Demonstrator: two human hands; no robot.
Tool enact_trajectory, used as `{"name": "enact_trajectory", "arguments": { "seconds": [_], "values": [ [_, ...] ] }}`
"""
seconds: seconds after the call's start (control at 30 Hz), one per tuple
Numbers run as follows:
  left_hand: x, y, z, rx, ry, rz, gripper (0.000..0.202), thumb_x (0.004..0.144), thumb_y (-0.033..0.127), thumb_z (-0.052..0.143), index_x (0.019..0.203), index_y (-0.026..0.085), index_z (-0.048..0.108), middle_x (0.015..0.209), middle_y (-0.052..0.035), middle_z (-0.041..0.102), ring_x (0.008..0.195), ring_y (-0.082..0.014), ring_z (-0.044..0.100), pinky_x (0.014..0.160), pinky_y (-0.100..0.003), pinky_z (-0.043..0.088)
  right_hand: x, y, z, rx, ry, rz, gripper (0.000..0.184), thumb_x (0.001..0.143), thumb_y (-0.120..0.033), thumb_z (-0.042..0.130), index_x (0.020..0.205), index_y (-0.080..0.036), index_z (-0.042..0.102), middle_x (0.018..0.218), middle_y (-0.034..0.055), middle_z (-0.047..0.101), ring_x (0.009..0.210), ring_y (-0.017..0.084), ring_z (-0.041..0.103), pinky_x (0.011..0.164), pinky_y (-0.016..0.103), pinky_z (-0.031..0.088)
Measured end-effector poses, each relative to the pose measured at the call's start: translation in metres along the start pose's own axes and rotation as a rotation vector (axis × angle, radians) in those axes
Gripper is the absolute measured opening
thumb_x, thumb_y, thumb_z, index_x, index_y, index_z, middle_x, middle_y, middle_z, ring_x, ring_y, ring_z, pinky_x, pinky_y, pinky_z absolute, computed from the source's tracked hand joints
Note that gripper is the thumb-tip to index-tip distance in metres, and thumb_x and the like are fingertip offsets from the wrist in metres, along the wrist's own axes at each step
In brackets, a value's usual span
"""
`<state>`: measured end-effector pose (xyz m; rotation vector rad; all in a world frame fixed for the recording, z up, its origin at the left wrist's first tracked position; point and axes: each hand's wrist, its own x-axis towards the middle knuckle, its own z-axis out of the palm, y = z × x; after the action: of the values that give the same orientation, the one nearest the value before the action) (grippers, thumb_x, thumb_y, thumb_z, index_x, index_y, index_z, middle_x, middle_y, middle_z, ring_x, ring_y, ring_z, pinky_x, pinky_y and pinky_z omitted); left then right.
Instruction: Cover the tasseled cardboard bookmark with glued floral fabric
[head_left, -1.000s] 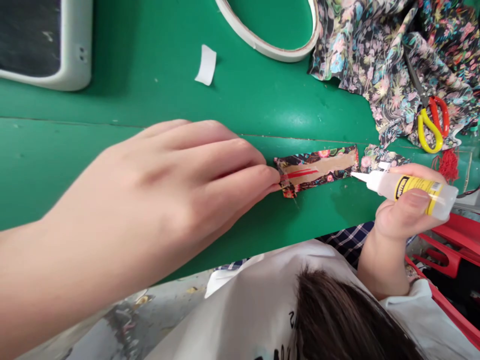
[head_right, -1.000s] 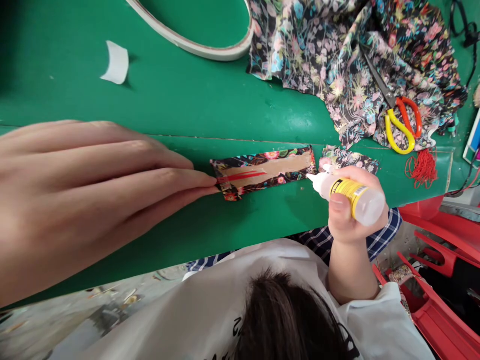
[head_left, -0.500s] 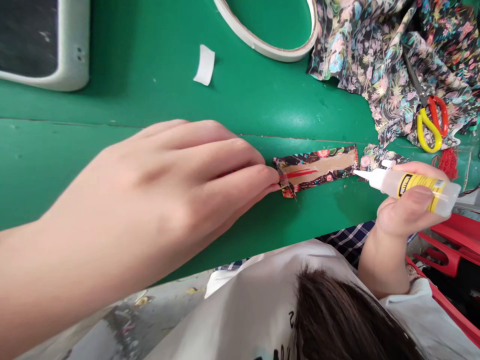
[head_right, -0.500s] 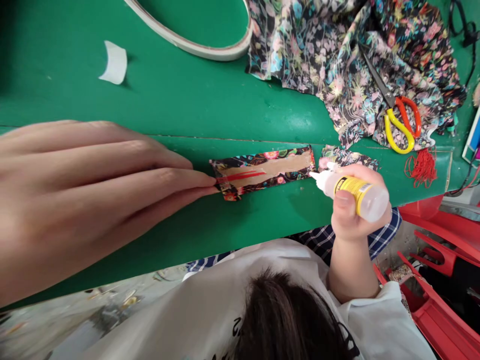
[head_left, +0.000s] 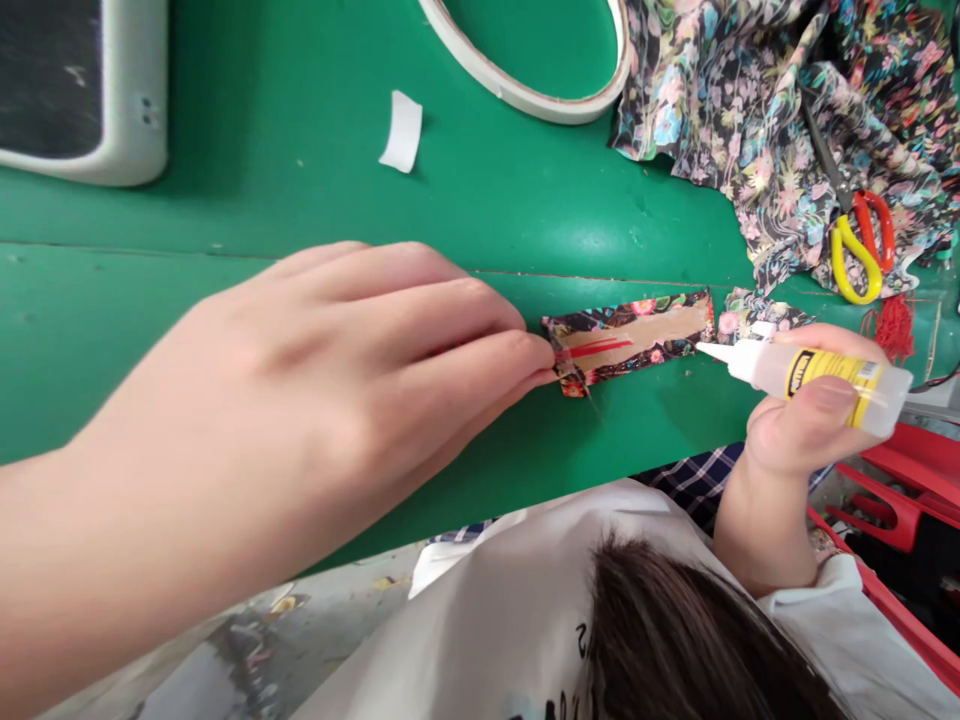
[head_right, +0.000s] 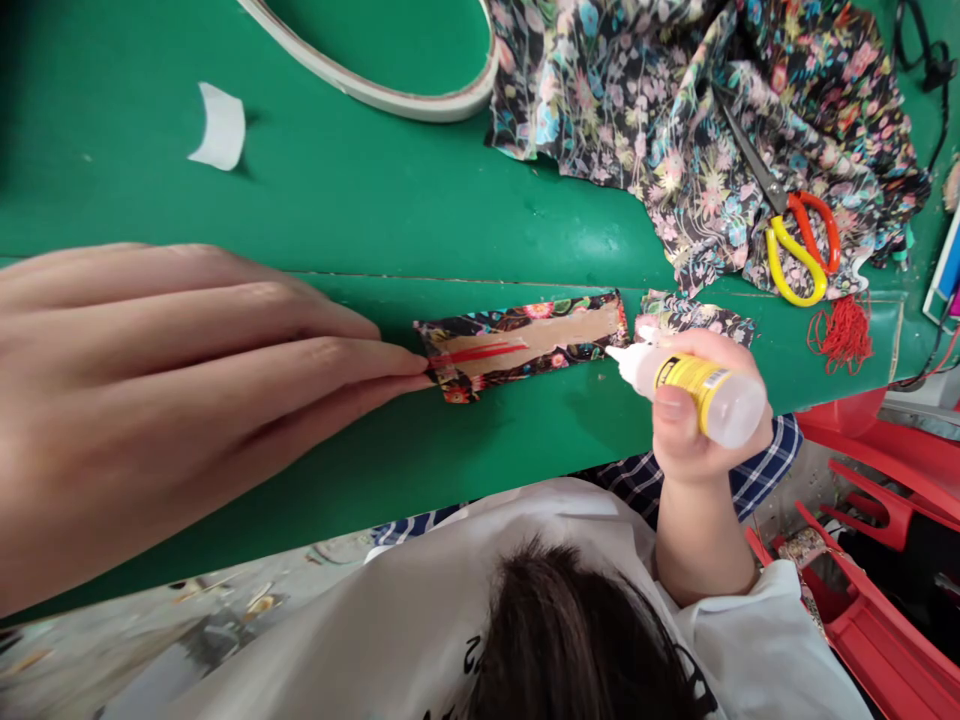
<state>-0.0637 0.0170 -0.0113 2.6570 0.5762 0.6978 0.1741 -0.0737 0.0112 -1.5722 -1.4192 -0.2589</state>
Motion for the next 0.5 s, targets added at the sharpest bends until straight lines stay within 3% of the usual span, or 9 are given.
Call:
{"name": "enact_trajectory", "arguments": {
  "seconds": [0.1,0.3,0.5],
  "values": [
    [0.0007,-0.0003,0.0008,-0.004,-0.003,0.000,0.016,0.097,0.028,0.041,0.087,0.021,0.051,0.083,0.0017,0.057,0.074,-0.0125,0.051,0.062,-0.033,0.045,0.0016,0.0003,0.0000,-0.015,0.011,0.007,0.032,0.087,-0.050,0.054,0.079,-0.022,0.067,0.066,-0.0024,0.060,0.058,0.010,0.058,0.053,0.025,0.045],
    [0.0013,-0.0007,0.0007,-0.002,0.002,-0.001,0.016,0.096,0.029,0.042,0.087,0.021,0.051,0.082,0.0022,0.056,0.073,-0.0123,0.052,0.061,-0.032,0.045,-0.0031,-0.0062,0.0009,-0.035,-0.105,-0.032,0.035,0.091,-0.050,0.047,0.083,-0.021,0.064,0.071,-0.0018,0.062,0.061,0.012,0.062,0.056,0.029,0.049],
    [0.0013,-0.0009,0.0000,-0.009,-0.001,-0.006,0.016,0.097,0.029,0.041,0.088,0.021,0.051,0.082,0.0016,0.056,0.074,-0.0127,0.051,0.062,-0.034,0.045,0.0016,0.0010,-0.0018,-0.035,0.027,-0.008,0.036,0.087,-0.051,0.053,0.076,-0.019,0.066,0.066,-0.0024,0.062,0.058,0.010,0.058,0.053,0.025,0.045]
  ]
}}
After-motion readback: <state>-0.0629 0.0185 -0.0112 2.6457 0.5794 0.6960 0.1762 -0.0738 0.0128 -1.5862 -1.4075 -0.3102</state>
